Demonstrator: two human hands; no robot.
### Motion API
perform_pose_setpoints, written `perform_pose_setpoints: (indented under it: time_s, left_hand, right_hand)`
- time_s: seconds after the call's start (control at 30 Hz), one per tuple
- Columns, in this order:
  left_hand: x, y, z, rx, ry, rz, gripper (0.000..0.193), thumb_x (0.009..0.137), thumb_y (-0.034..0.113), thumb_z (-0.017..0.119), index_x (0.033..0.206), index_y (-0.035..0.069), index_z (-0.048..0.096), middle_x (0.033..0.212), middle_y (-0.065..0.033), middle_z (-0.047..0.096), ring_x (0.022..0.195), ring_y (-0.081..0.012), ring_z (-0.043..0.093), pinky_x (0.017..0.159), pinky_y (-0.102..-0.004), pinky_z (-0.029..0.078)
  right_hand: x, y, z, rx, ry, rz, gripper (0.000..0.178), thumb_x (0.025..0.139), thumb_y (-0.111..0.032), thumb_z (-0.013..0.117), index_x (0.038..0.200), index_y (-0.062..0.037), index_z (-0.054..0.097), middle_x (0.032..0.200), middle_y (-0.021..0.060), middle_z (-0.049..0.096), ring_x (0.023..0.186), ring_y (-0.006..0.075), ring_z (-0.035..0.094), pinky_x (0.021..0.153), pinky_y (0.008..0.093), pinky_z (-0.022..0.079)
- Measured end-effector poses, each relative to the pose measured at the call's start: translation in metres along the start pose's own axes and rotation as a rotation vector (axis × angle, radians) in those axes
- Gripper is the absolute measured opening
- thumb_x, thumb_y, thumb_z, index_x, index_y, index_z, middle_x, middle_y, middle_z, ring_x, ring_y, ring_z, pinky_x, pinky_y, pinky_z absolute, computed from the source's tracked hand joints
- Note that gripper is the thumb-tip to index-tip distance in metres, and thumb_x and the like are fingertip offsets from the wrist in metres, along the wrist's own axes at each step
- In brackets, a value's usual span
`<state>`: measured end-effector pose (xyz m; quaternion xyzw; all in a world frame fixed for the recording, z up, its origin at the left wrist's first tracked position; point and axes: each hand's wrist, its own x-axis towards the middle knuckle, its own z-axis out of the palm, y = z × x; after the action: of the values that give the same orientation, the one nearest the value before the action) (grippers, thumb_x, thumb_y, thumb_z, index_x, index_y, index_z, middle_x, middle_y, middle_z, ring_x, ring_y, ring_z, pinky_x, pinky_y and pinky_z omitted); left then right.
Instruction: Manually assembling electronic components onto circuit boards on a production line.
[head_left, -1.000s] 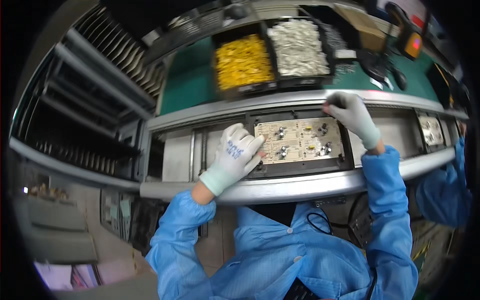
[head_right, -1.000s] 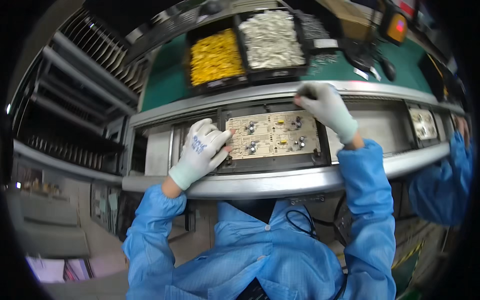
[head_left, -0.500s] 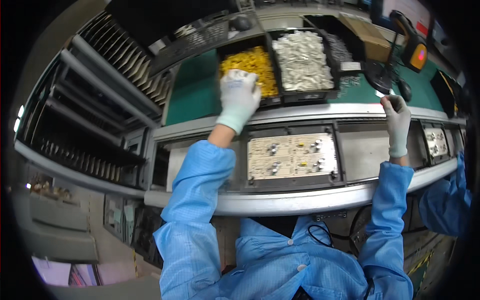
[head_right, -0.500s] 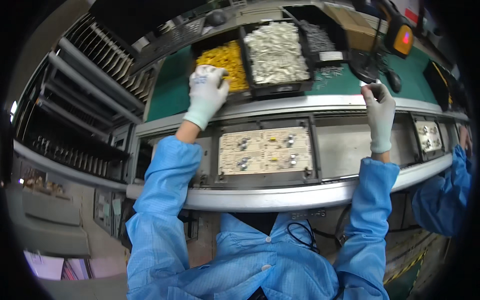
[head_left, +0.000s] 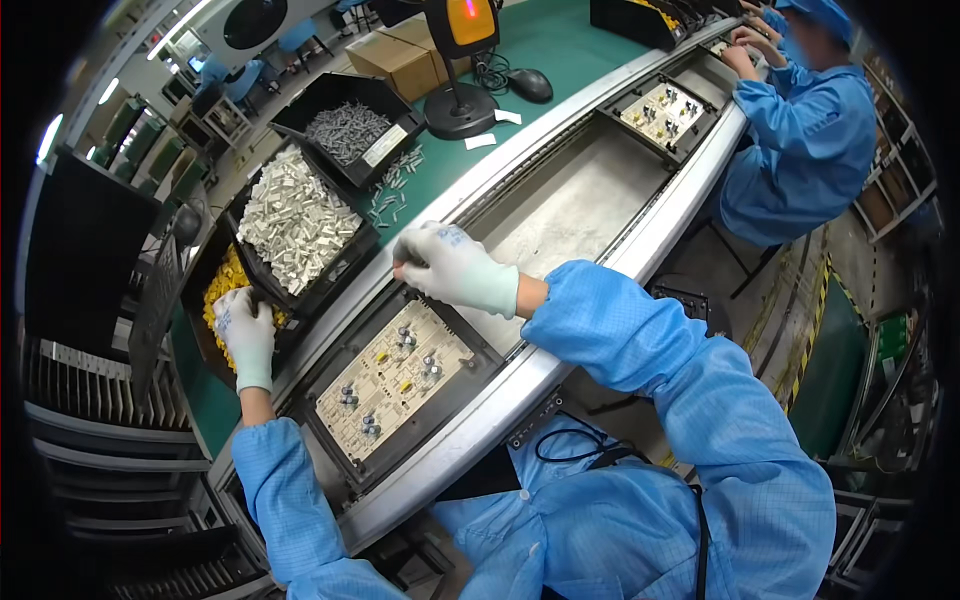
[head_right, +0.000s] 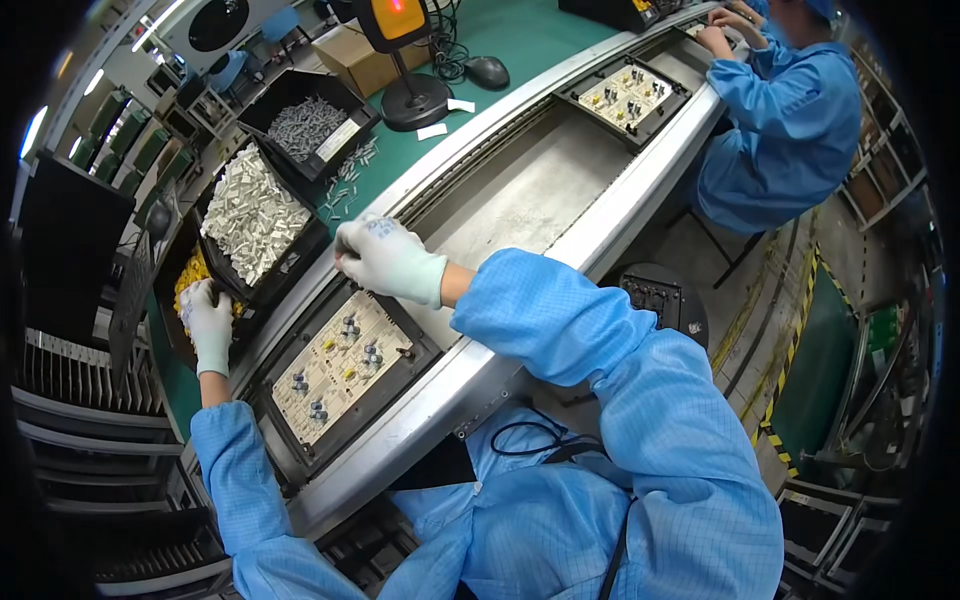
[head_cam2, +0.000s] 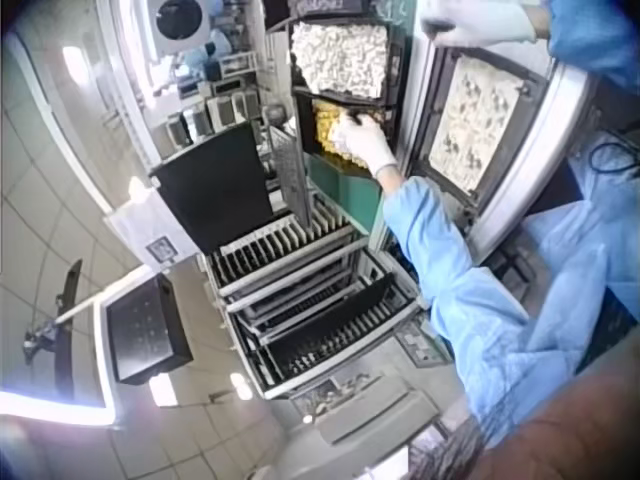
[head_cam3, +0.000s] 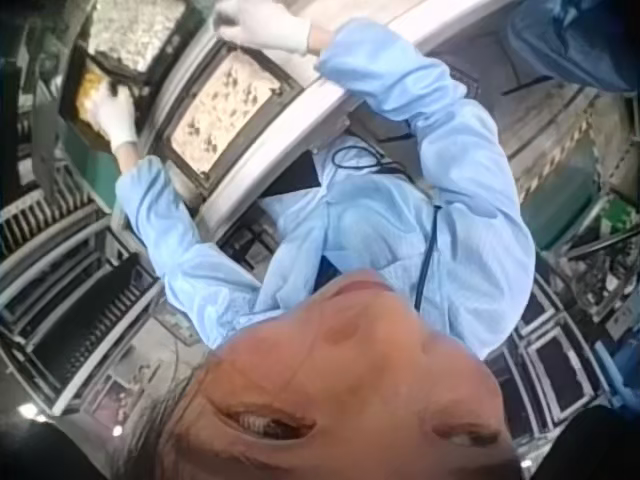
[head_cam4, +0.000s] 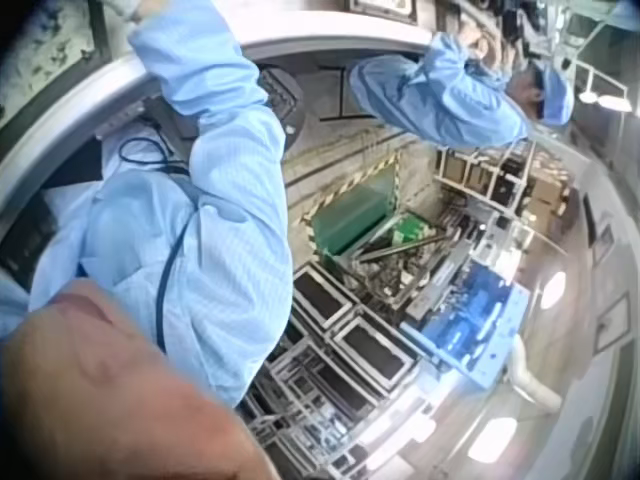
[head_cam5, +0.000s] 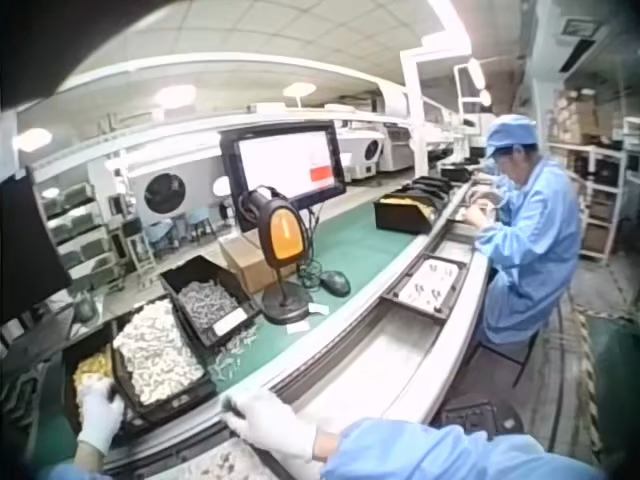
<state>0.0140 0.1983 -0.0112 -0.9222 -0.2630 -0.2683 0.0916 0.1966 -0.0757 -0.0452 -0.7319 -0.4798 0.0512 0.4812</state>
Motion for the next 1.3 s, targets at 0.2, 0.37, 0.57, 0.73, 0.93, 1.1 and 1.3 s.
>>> perform_pose_setpoints:
  time_s: [0.2,0.37,0.57,0.73,0.93,1.1,1.3]
  left_hand:
    - [-0.003,-0.003,-0.003,0.004,-0.045,-0.092,0.018,0.078,0.016,0.066,0.092,0.005,0.068,0.101,-0.0101,0.064,0.104,-0.0296,0.054,0.091,-0.0407,0.042]
    - [-0.004,0.003,-0.001,0.019,0.018,-0.103,0.014,0.077,0.015,0.067,0.087,0.005,0.067,0.096,-0.0099,0.064,0.1,-0.0298,0.055,0.088,-0.0402,0.043]
    - [-0.018,-0.026,-0.023,-0.132,0.308,-0.039,0.011,0.077,0.011,0.068,0.083,0.005,0.062,0.087,-0.0112,0.064,0.091,-0.0306,0.059,0.08,-0.0409,0.047]
    - [-0.044,-0.015,-0.07,-0.276,0.429,0.025,0.01,0.078,0.009,0.066,0.087,0.005,0.062,0.078,-0.014,0.062,0.073,-0.0318,0.061,0.066,-0.0411,0.047]
    - [-0.123,0.0,-0.063,-0.606,0.217,-0.183,0.02,0.084,-0.003,0.055,0.103,0.001,0.06,0.088,-0.0116,0.063,0.082,-0.02,0.063,0.073,-0.0283,0.05]
    - [-0.148,0.007,-0.049,-0.505,0.095,-0.136,0.016,0.085,0.002,0.054,0.098,0.002,0.064,0.084,-0.0108,0.063,0.089,-0.0271,0.061,0.078,-0.0365,0.049]
    - [-0.148,0.005,-0.043,-0.797,0.074,-0.374,0.011,0.085,0.004,0.057,0.094,0.003,0.064,0.086,-0.0111,0.064,0.086,-0.026,0.061,0.077,-0.0345,0.048]
  right_hand:
    - [0.0,-0.008,0.0,0.06,-0.022,0.007,0.015,0.083,-0.016,0.064,0.089,-0.0031,0.066,0.081,0.012,0.066,0.079,0.0255,0.064,0.073,0.0355,0.05]
    - [0.001,-0.009,-0.011,0.111,0.005,0.108,0.014,0.083,-0.015,0.063,0.089,-0.0029,0.068,0.082,0.012,0.069,0.078,0.0217,0.066,0.074,0.0325,0.051]
    - [0.014,0.041,-0.075,0.69,0.82,0.262,0.02,0.089,-0.018,0.066,0.095,0.0008,0.07,0.088,0.0049,0.068,0.082,0.0109,0.059,0.08,0.0255,0.047]
    - [-0.004,0.03,-0.073,0.37,0.601,0.217,0.026,0.094,-0.02,0.063,0.107,0.002,0.067,0.098,0.0046,0.067,0.089,0.0102,0.06,0.08,0.0227,0.047]
    - [-0.015,-0.058,0.017,0.276,-0.189,0.09,0.013,0.089,-0.011,0.064,0.099,-0.0032,0.066,0.091,0.0013,0.066,0.086,0.0083,0.059,0.075,0.021,0.045]
    - [-0.016,-0.098,0.085,-0.046,-0.434,-0.515,0.014,0.078,-0.003,0.068,0.092,-0.0026,0.067,0.086,0.0065,0.063,0.085,0.0206,0.058,0.078,0.0319,0.045]
    - [-0.009,-0.097,0.106,-0.136,-0.549,-0.488,0.012,0.076,-0.004,0.069,0.088,-0.004,0.067,0.089,0.0064,0.058,0.098,0.0255,0.049,0.088,0.0352,0.038]
